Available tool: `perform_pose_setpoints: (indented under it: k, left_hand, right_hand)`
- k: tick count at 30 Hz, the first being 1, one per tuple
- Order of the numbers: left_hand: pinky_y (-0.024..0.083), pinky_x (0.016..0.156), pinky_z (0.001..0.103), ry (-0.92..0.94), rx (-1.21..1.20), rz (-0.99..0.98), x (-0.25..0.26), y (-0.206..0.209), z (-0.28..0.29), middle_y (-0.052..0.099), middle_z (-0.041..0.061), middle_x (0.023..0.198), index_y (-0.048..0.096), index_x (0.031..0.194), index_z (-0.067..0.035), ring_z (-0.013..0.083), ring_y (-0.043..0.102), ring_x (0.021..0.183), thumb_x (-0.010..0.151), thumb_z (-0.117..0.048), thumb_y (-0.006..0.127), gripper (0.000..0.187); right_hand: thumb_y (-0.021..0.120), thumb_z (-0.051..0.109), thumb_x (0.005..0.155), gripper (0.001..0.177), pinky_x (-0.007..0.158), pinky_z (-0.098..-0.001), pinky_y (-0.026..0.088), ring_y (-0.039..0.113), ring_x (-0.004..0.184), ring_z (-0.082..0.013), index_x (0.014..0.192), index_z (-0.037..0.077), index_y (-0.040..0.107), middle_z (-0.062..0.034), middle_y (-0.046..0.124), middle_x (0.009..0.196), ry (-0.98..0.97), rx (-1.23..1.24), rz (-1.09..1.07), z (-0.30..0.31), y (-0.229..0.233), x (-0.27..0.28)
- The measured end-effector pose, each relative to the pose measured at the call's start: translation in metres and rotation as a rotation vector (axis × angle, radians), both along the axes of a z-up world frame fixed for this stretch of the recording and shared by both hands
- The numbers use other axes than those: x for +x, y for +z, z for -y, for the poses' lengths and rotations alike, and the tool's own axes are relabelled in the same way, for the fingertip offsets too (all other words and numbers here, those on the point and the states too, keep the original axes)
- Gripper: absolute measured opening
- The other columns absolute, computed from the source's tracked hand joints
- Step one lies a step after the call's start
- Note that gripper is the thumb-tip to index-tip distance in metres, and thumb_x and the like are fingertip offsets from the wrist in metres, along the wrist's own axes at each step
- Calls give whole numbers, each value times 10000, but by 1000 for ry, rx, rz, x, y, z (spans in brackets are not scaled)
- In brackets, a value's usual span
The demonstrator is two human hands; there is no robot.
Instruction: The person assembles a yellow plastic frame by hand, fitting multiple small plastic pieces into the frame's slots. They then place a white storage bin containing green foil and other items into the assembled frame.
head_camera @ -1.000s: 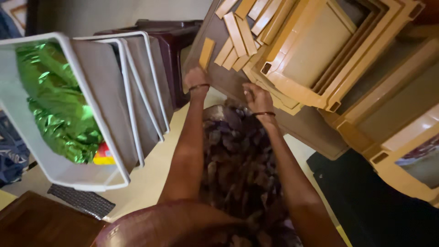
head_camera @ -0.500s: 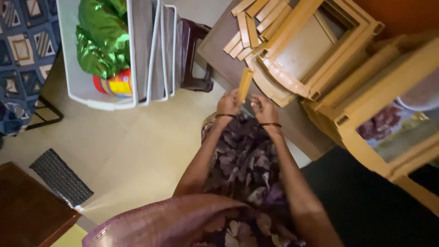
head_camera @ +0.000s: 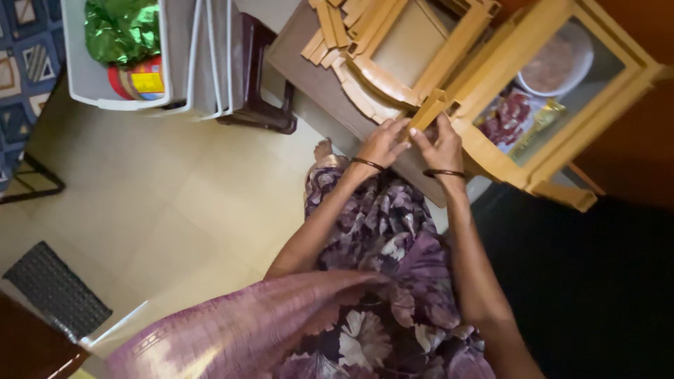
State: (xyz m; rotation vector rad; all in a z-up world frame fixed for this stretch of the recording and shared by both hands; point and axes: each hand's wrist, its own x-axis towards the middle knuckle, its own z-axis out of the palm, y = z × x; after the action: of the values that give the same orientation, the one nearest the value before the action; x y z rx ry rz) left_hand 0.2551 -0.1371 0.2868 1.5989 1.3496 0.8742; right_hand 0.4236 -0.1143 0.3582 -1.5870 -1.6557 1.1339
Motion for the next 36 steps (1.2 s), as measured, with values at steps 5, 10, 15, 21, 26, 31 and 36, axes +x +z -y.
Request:
perform_pose_setpoints:
  k: [5,10,15,21,26,31,36]
  left_hand:
    - [573,830,387,-99,46,40,31,20,-14,641,159,1071,562,1426,-76,279,666,939,889,-157,792,590]
    - [591,796,361,-104,131,89,50,28,-35,677,137,1051,628,1364,-105,251,691,893,841,-88,771,542]
    - [585,818,368,39,10,-32,54,18,-43,698,165,1013,719,1236,-113,288,707,821,873,-60,724,367]
    - [567,912,413,108,126,-69,41,-2,-45,723,187,1107,738,1179,-83,341,712,1017,838,-1,639,364]
    - [569,912,411,100,103,-88,32,-9,-49,722,188,1088,732,1166,-60,338,714,1009,832,4,652,349]
    - [567,911,408,102,97,-92,21,-8,-51,724,187,1077,732,1173,-59,334,720,997,842,15,659,347]
    - [558,915,410,122,62,-103,9,-1,-52,722,192,1082,733,1181,-57,332,722,977,845,-16,669,344]
  right_hand:
    - [796,93,907,435,927,-329,596,723,1068,-173,1273,-17,589,-117,730,1181,-34,31,-174,-3,28,40]
    - [825,57,876,535,966,-361,586,725,1110,-222,1349,-10,582,-131,737,1207,-98,117,-114,-4,45,71]
    - [847,66,874,596,1002,-371,575,708,1130,-240,1384,-6,547,-129,717,1205,-185,177,-94,-15,37,102]
    - [863,94,844,610,1004,-372,586,723,1110,-251,1362,8,552,-124,728,1177,-236,169,-172,-27,1,111]
    - [901,201,841,672,973,-401,559,721,1109,-299,1367,-11,541,-178,727,1201,-225,295,23,-39,-11,97]
    - [948,241,799,641,929,-453,542,702,1057,-369,1268,-9,590,-229,712,1151,-283,296,250,-51,-19,81]
    - [909,215,814,608,953,-449,559,713,1092,-363,1293,3,599,-213,723,1171,-249,381,165,-55,-27,77]
